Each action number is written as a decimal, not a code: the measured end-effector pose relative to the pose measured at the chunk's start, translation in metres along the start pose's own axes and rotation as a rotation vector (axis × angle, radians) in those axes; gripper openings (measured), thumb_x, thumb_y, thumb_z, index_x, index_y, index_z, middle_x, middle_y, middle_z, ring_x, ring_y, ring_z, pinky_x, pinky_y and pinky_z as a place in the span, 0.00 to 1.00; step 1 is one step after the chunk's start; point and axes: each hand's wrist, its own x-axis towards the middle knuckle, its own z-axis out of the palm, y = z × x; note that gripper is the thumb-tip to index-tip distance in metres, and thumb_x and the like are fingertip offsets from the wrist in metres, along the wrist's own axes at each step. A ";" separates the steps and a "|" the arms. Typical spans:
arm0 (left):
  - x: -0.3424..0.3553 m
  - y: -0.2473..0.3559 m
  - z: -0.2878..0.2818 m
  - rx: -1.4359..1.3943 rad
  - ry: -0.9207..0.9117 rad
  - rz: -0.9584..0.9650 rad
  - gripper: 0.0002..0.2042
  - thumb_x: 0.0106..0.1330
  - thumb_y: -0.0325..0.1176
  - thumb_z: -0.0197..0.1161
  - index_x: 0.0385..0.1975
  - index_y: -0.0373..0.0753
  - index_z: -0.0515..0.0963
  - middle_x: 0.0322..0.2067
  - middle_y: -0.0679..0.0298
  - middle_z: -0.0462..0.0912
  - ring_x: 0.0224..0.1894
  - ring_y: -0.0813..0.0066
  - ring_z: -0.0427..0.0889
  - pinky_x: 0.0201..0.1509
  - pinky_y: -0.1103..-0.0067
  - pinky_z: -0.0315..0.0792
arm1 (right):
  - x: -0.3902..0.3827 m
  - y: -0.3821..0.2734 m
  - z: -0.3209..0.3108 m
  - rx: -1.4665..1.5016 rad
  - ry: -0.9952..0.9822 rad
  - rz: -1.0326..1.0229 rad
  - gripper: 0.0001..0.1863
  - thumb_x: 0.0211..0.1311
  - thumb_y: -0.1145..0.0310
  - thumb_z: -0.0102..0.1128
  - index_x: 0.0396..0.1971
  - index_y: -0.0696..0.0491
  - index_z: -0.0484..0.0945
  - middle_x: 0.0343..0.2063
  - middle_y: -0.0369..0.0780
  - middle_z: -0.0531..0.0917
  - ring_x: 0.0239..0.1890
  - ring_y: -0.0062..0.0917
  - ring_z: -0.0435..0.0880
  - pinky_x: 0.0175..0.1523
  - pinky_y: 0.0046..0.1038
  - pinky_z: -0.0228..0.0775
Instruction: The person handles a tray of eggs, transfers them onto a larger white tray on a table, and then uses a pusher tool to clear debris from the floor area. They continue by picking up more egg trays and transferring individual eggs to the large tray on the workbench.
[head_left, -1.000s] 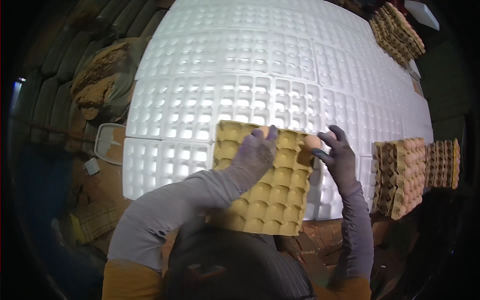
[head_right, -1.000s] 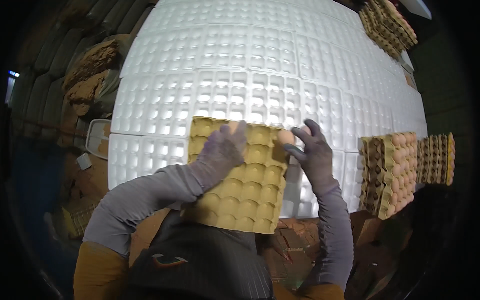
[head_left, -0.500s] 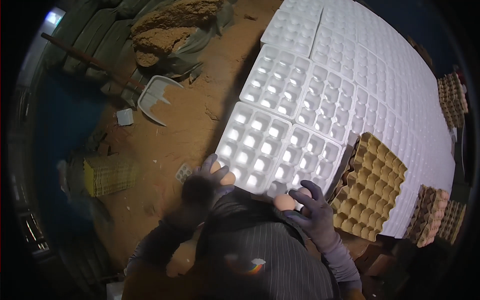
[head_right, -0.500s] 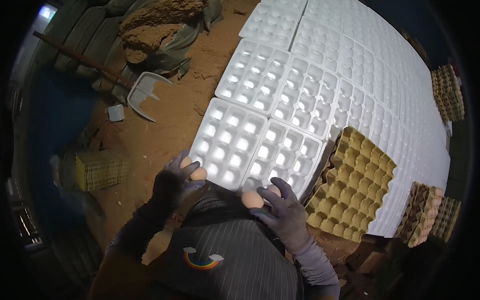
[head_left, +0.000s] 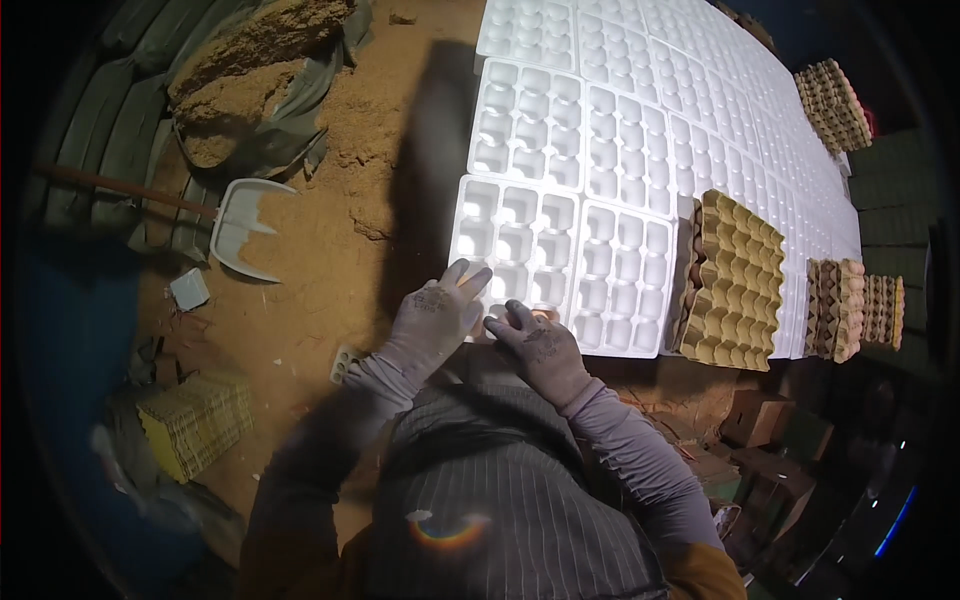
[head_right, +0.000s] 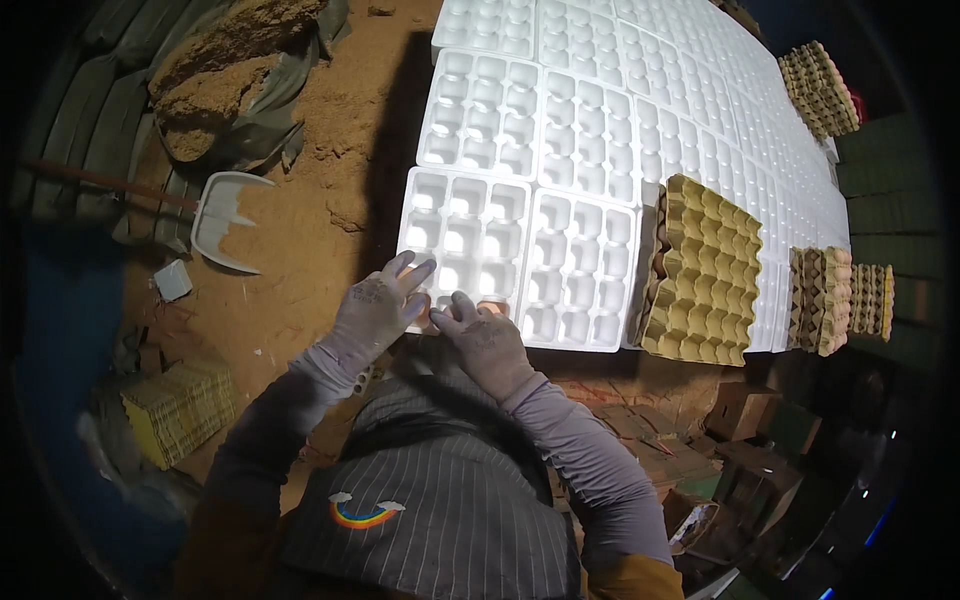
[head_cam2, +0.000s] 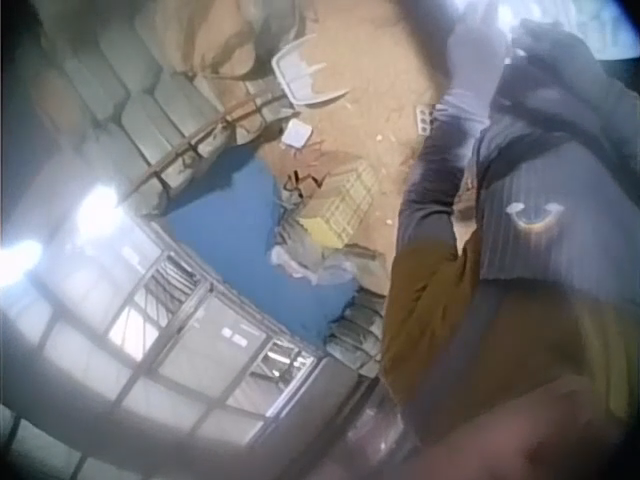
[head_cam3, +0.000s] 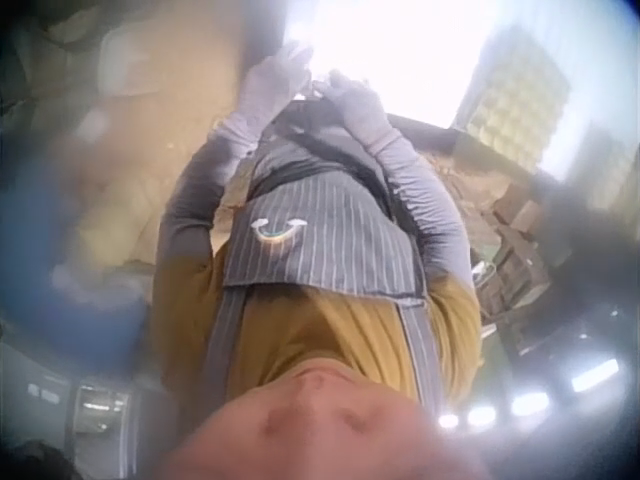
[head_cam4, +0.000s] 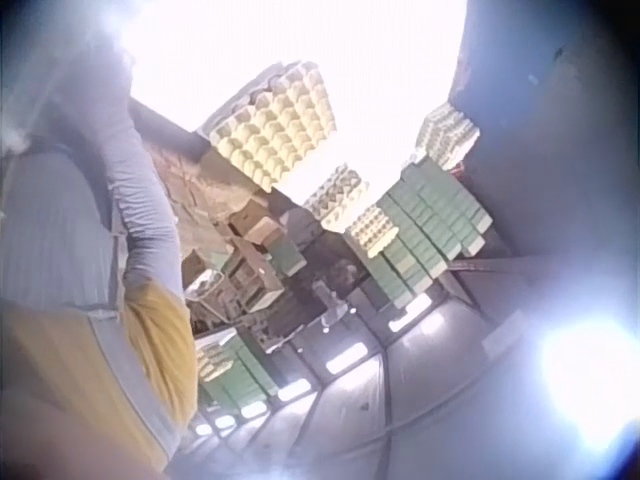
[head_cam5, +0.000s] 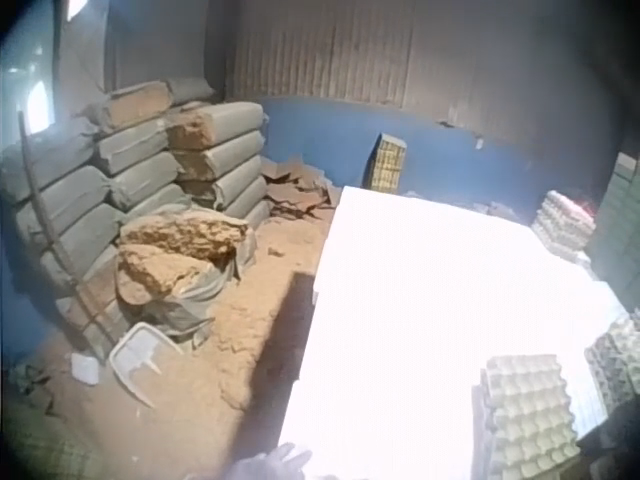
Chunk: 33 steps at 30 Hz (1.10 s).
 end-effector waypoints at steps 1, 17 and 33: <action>0.005 0.000 -0.005 0.001 0.003 0.005 0.15 0.65 0.34 0.60 0.52 0.44 0.79 0.53 0.58 0.77 0.46 0.57 0.81 0.50 0.70 0.77 | 0.002 0.005 0.003 0.044 0.017 -0.005 0.17 0.59 0.67 0.59 0.50 0.43 0.75 0.49 0.39 0.75 0.41 0.31 0.81 0.44 0.34 0.77; -0.025 -0.021 0.006 -0.047 0.277 0.073 0.28 0.67 0.39 0.58 0.66 0.36 0.64 0.65 0.50 0.65 0.69 0.50 0.59 0.73 0.61 0.52 | -0.015 0.044 0.004 0.852 0.519 0.327 0.22 0.60 0.81 0.50 0.56 0.60 0.72 0.51 0.47 0.77 0.55 0.37 0.76 0.62 0.31 0.65; -0.133 -0.551 -0.332 -0.513 1.174 -0.566 0.34 0.66 0.33 0.63 0.68 0.28 0.57 0.67 0.45 0.63 0.69 0.54 0.63 0.68 0.72 0.61 | 0.187 -0.214 0.077 0.645 -0.019 0.153 0.15 0.53 0.76 0.60 0.43 0.55 0.81 0.39 0.43 0.83 0.45 0.39 0.81 0.51 0.35 0.72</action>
